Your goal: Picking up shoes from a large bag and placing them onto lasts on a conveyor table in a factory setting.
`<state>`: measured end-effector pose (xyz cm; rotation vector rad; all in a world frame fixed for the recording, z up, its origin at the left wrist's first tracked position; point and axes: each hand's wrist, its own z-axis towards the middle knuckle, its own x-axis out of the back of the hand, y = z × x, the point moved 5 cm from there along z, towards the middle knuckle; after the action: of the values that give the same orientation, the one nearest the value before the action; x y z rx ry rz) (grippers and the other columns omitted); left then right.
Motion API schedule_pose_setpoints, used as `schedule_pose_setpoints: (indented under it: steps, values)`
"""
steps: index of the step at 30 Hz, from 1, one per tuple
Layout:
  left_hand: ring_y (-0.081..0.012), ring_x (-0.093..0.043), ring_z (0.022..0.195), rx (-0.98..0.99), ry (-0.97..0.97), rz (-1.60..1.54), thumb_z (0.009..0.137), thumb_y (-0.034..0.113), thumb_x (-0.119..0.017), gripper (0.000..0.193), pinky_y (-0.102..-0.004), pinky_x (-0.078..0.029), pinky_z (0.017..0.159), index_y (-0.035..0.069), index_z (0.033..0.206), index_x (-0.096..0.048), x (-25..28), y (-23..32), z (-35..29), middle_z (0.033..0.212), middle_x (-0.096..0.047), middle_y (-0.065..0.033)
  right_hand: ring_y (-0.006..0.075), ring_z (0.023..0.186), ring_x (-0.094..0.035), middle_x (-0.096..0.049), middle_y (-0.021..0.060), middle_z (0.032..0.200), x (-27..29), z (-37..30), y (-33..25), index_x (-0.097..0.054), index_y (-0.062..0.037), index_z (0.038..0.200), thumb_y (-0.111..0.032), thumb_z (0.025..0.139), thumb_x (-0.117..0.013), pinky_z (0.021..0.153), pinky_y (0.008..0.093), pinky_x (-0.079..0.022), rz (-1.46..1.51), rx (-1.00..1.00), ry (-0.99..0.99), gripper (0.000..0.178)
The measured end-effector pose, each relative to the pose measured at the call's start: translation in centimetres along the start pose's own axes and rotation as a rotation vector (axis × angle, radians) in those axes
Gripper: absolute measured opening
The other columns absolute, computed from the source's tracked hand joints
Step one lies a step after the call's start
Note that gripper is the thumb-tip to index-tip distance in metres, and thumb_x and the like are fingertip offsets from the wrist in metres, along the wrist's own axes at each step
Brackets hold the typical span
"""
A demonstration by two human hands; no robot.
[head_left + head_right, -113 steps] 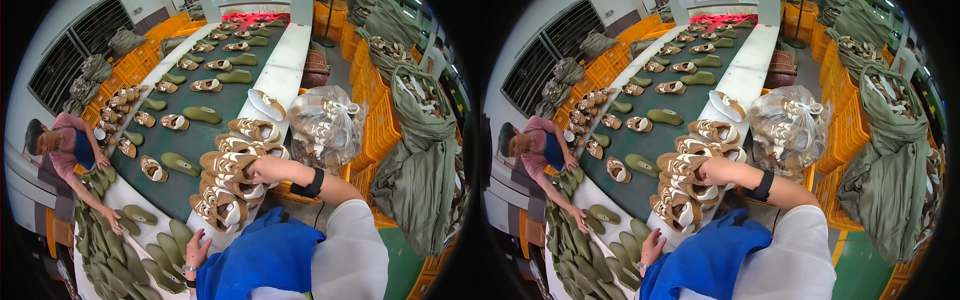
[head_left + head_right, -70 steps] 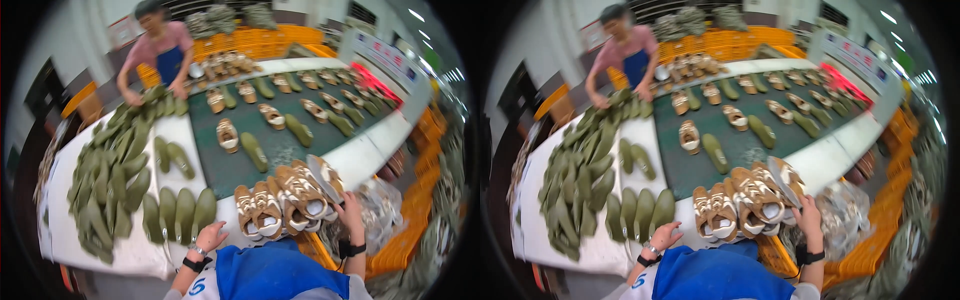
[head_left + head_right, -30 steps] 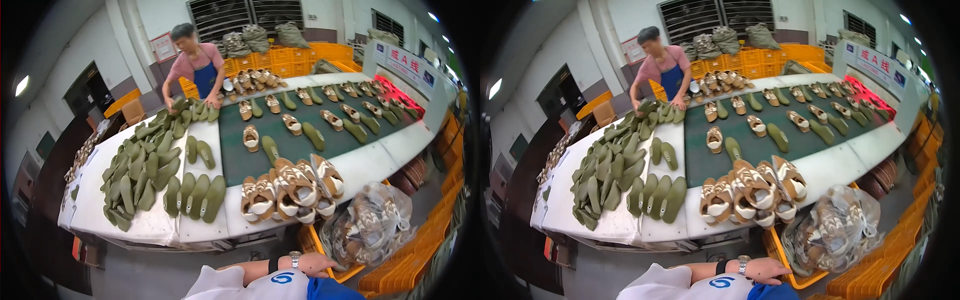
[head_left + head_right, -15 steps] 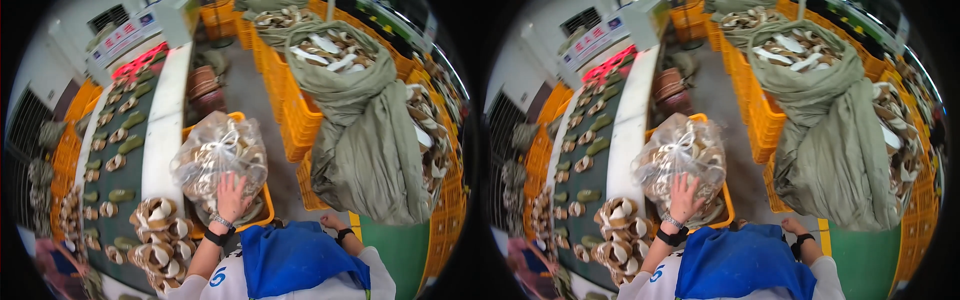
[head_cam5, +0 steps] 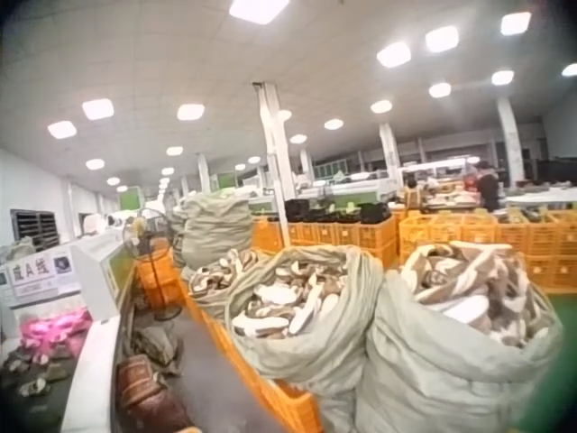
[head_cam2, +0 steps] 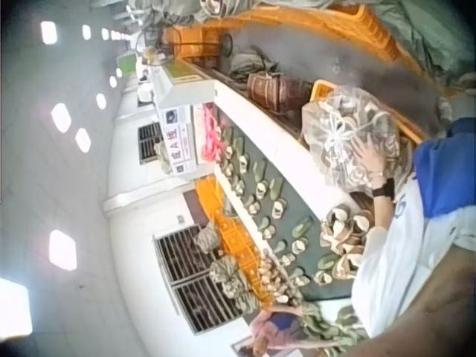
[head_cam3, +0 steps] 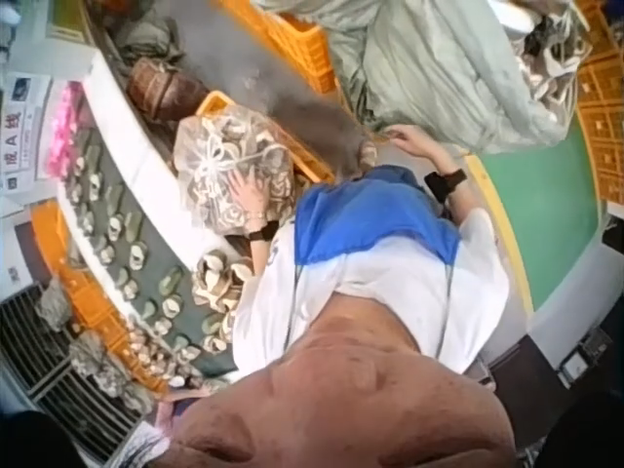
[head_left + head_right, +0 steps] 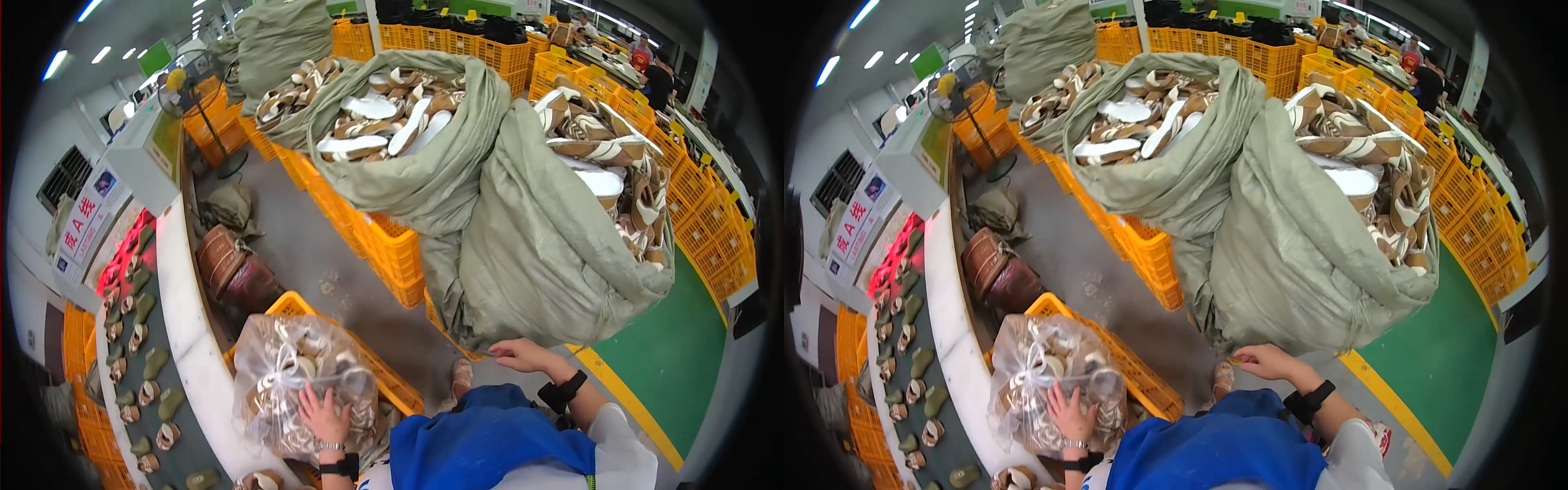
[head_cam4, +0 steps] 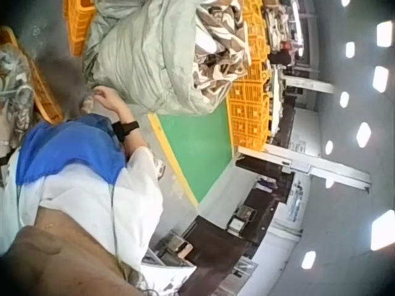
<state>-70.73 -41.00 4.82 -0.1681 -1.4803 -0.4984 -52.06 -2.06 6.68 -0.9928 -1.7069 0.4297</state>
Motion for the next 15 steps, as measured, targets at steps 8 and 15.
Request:
schedule_pose_setpoints:
  steps: [8,15]
  values:
    - [-0.0379,-0.036,0.121,0.151,-0.259,0.072,0.061,0.034,-0.073,0.052,-0.0495,-0.034,0.093,0.014,0.108,-0.061,0.7,-0.5,2.2,0.131,-0.041,-0.0177,0.0159,0.083,-0.060,-0.064,0.0086,0.093,7.8,2.9,-1.5,-0.056,-0.0063,0.114,-0.017,0.083,-0.060,0.075,0.0288,-0.047,0.364,0.126,-0.050,0.033]
    - [-0.0326,-0.058,0.088,-0.389,-0.239,-0.155,0.073,0.024,-0.067,0.047,-0.0374,-0.048,0.074,0.007,0.114,-0.052,8.7,17.0,14.3,0.095,-0.061,-0.0153,0.0202,0.078,-0.061,-0.065,0.0102,0.089,9.6,3.8,-1.5,-0.055,-0.0051,0.113,-0.016,0.083,-0.058,0.071,0.0295,-0.047,0.292,0.219,-0.113,0.033]
